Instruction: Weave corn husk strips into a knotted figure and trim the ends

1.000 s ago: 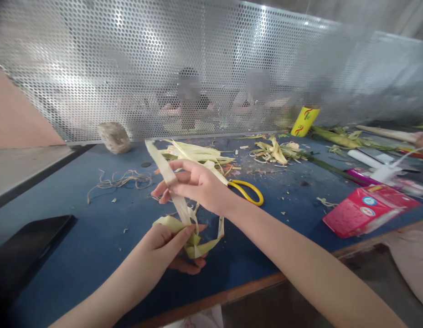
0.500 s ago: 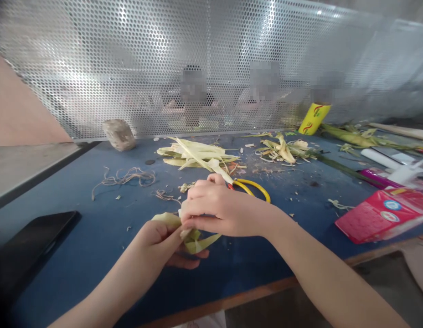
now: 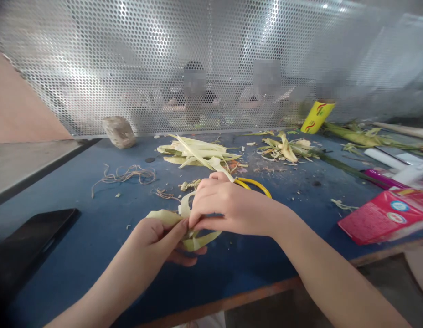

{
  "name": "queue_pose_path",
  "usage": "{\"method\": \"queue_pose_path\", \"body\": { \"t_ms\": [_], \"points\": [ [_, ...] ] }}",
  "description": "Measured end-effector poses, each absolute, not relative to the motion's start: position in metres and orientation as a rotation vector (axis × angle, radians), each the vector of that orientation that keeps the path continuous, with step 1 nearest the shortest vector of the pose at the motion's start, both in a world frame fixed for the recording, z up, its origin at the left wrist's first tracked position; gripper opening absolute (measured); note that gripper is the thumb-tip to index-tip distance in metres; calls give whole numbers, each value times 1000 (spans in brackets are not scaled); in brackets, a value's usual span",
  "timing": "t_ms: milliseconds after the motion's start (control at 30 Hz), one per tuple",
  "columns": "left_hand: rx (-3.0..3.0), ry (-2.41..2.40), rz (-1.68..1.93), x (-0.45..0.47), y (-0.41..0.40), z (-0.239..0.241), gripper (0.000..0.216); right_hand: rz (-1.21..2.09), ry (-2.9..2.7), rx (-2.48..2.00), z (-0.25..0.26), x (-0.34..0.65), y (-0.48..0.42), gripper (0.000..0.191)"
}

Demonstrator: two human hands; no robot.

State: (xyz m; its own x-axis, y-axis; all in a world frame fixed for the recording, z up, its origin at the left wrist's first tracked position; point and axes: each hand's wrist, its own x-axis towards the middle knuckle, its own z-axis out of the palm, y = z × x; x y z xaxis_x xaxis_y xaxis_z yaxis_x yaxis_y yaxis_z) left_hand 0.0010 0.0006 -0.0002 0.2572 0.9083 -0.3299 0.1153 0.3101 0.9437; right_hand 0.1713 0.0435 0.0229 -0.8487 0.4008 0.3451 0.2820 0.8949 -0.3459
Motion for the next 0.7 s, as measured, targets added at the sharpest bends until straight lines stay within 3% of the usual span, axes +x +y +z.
{"method": "queue_pose_path", "body": {
  "t_ms": [533,700],
  "points": [
    [1255,1243,760,-1,0,0,22,239,-2825,-574,33,164,25,22],
    [1209,1204,801,-2,2,-1,17,138,-2823,-650,34,156,20,16]
  ]
}}
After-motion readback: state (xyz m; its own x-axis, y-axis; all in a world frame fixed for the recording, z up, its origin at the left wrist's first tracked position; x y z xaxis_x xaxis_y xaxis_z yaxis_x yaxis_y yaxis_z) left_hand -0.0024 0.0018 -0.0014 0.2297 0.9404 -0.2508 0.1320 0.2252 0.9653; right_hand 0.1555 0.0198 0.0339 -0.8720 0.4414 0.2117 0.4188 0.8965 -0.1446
